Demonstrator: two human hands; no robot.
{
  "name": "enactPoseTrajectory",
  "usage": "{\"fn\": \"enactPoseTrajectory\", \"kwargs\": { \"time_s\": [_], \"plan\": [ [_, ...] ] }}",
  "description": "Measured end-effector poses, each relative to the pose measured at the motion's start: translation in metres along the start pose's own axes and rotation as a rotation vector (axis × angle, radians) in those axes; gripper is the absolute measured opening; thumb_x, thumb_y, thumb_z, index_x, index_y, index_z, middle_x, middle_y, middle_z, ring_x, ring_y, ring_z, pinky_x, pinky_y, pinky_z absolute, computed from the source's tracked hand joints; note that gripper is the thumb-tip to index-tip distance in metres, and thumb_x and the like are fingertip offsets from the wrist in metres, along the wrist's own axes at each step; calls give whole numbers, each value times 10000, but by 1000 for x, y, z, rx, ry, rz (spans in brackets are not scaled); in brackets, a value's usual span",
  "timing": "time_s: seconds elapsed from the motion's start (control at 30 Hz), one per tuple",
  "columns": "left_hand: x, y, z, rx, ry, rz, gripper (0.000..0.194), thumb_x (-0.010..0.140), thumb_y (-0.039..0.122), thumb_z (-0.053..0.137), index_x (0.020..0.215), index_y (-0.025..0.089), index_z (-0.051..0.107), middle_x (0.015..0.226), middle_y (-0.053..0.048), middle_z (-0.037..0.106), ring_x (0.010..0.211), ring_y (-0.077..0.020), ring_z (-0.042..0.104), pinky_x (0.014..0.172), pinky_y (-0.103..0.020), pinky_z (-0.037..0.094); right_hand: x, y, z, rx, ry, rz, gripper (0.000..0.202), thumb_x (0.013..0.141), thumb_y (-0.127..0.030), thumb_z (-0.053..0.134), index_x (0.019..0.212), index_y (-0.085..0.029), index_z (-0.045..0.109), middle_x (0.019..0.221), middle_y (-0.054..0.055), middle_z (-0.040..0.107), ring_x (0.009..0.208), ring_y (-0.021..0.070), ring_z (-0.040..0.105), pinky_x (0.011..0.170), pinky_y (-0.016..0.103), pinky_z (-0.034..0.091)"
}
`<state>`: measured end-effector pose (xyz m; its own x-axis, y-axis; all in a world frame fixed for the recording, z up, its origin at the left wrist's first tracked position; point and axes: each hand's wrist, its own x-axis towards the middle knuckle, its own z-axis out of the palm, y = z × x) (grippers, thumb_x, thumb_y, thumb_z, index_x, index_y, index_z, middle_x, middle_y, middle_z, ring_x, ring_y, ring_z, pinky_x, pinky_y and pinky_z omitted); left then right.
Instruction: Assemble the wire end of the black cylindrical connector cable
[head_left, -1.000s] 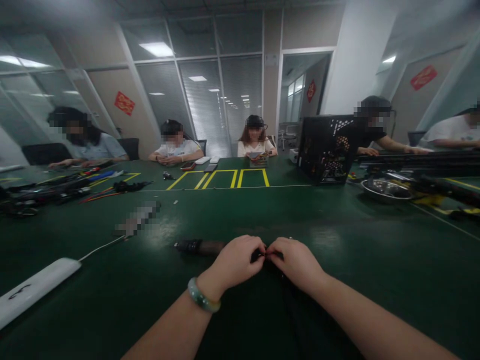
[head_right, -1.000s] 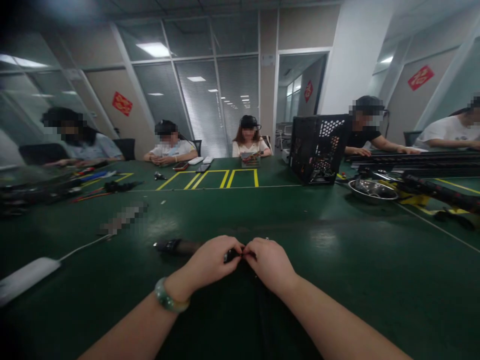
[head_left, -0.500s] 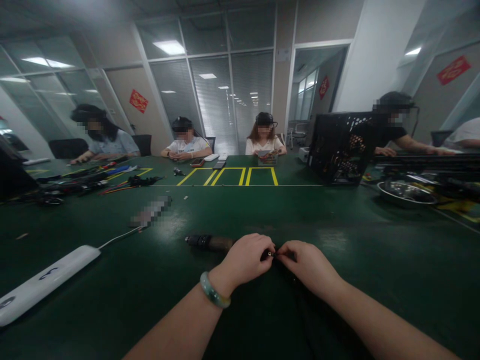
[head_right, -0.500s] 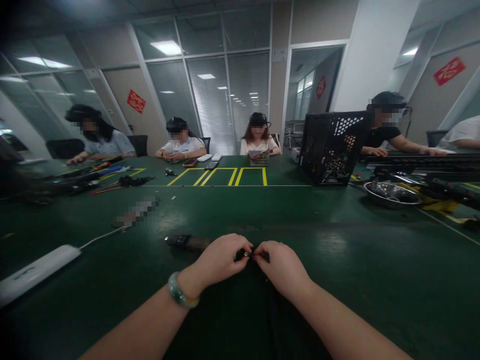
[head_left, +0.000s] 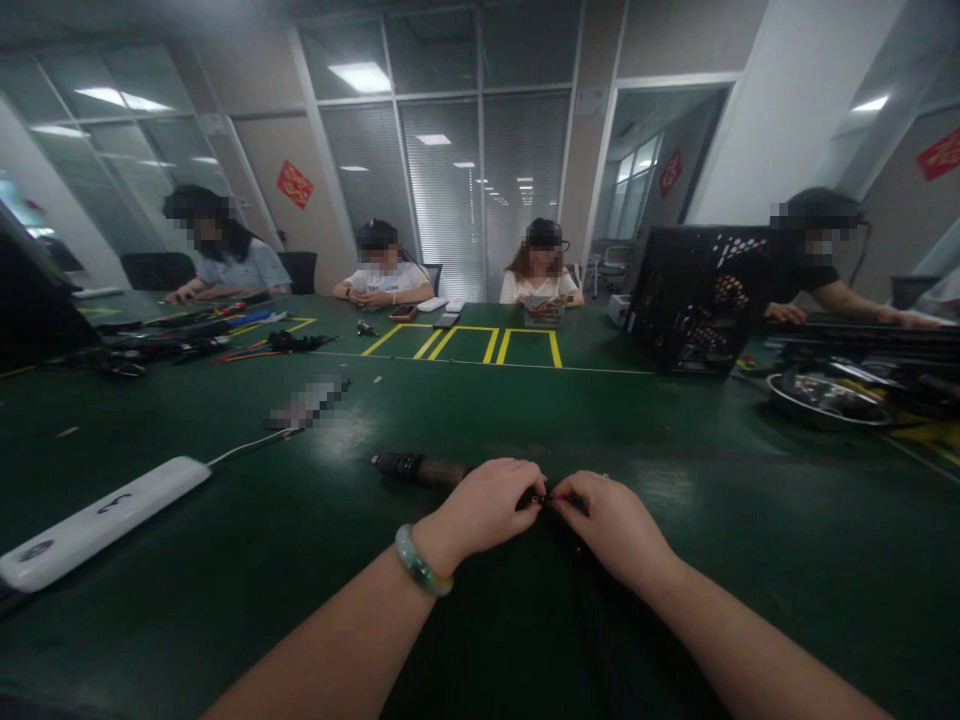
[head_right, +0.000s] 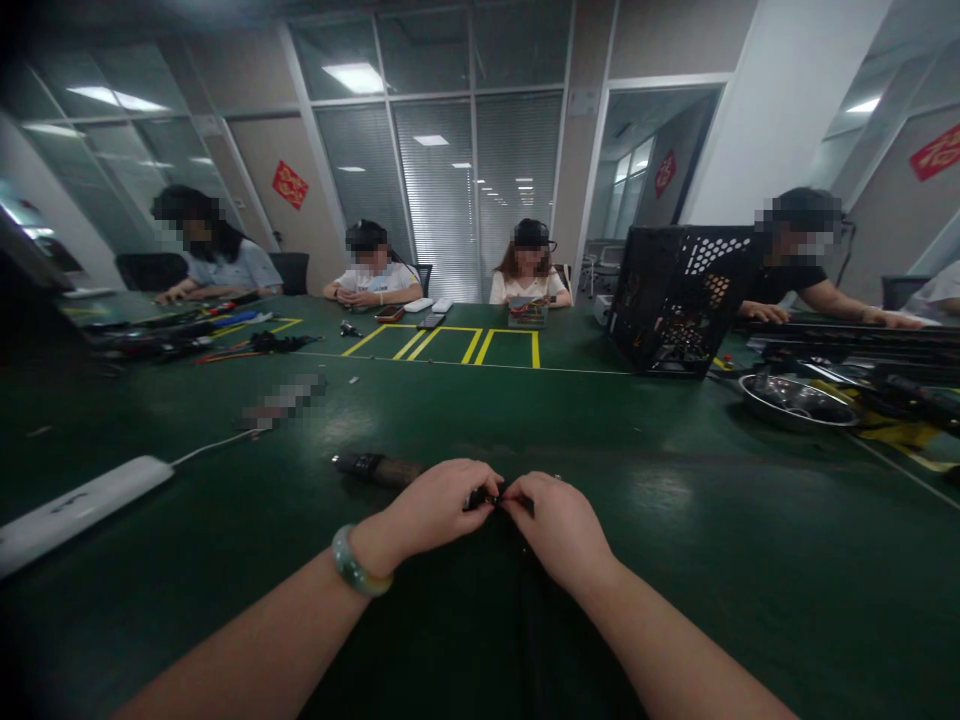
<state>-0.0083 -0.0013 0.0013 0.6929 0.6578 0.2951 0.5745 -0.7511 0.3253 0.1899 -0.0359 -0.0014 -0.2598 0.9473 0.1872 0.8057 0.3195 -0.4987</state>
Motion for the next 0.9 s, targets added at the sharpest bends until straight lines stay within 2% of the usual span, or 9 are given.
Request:
{"fn": "enactPoseTrajectory", "kwargs": {
  "time_s": [0.37, 0.6, 0.77, 0.9],
  "plan": [
    [0, -1, 1, 0, 6, 17, 83, 903, 234, 532, 936, 209, 604, 930, -15, 640, 911, -188, 588, 863, -334, 443, 2, 1, 2, 11, -25, 30, 130, 861, -265, 575, 895, -253, 700, 905, -2, 694, 835, 178, 623, 735, 288, 427],
    [0, -3, 2, -20, 26, 11, 198, 841, 258, 653, 1018, 213, 576, 1007, -17, 626, 957, -201, 582, 861, -332, 452, 1, 0, 1, 16, -3, 31, 127, 861, -256, 570, 879, -252, 695, 895, -7, 697, 823, 177, 623, 719, 284, 432],
    [0, -4, 2, -8, 3, 19, 101, 876, 236, 613, 971, 212, 593, 1026, -20, 630, 989, -197, 583, 911, -347, 436, 0, 1, 1, 20, -8, 28, 140, 865, -267, 563, 888, -245, 699, 913, 7, 697, 840, 182, 625, 736, 289, 438],
    [0, -3, 2, -20, 9, 18, 93, 882, 240, 600, 970, 209, 606, 999, -23, 638, 972, -198, 588, 907, -355, 442, 2, 3, 3, 19, -4, 5, 128, 860, -256, 570, 878, -249, 697, 892, -5, 692, 825, 172, 621, 735, 285, 432]
  ]
}}
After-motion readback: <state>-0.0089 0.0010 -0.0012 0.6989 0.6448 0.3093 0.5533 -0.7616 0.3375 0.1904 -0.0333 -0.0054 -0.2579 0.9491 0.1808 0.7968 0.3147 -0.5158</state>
